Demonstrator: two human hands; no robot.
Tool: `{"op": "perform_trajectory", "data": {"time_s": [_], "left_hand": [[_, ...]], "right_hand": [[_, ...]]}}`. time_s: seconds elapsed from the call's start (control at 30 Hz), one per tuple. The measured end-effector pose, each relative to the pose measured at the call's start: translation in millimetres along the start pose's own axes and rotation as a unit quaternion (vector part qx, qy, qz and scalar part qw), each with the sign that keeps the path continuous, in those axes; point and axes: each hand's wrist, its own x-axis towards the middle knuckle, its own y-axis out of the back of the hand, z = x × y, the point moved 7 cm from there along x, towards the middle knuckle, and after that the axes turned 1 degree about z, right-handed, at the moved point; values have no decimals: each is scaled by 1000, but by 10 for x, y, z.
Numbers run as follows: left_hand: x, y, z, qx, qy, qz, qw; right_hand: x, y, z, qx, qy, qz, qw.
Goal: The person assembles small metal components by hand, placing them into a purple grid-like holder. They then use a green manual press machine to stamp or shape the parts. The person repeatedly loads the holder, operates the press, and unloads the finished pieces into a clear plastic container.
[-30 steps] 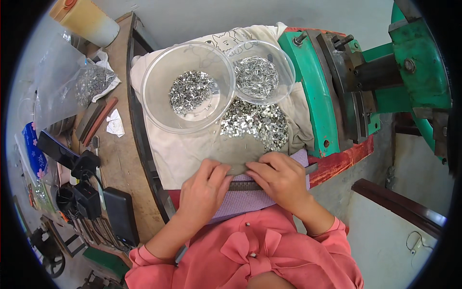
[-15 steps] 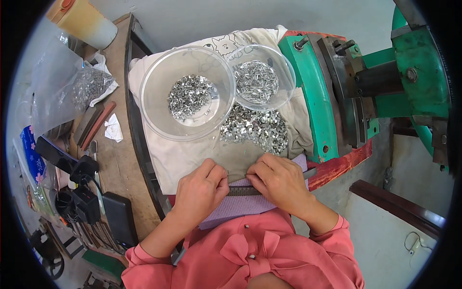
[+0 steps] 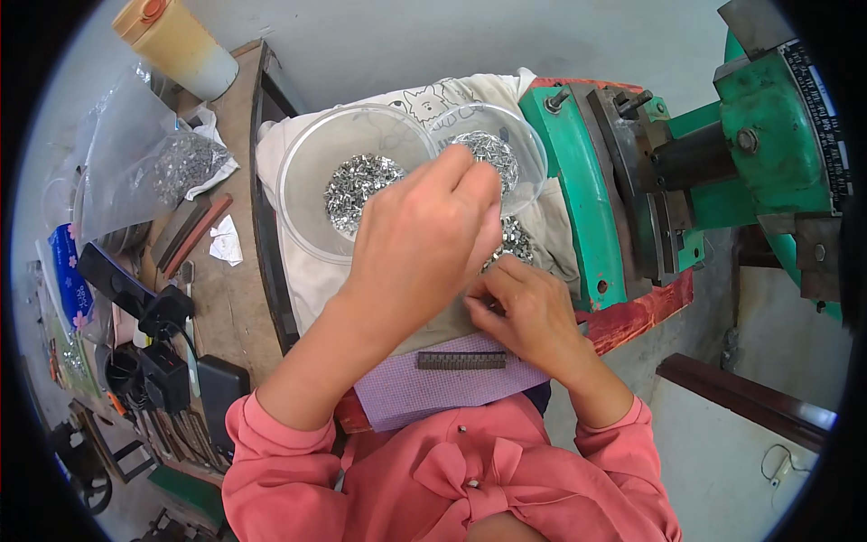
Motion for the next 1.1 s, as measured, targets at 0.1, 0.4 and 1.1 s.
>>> {"op": "perform_trajectory", "data": {"time_s": [0.1, 0.4, 1.1], "left_hand": [[51, 130, 78, -7, -11, 24, 1000], [-644, 1256, 72, 86, 48, 70, 993], [-2136, 5224, -2185, 466, 418, 305, 718]], "right_hand": [[38, -77, 32, -34, 22, 11, 999], [62, -153, -90, -12, 16, -14, 1000], [34, -136, -99, -4, -12, -23, 1000]]}}
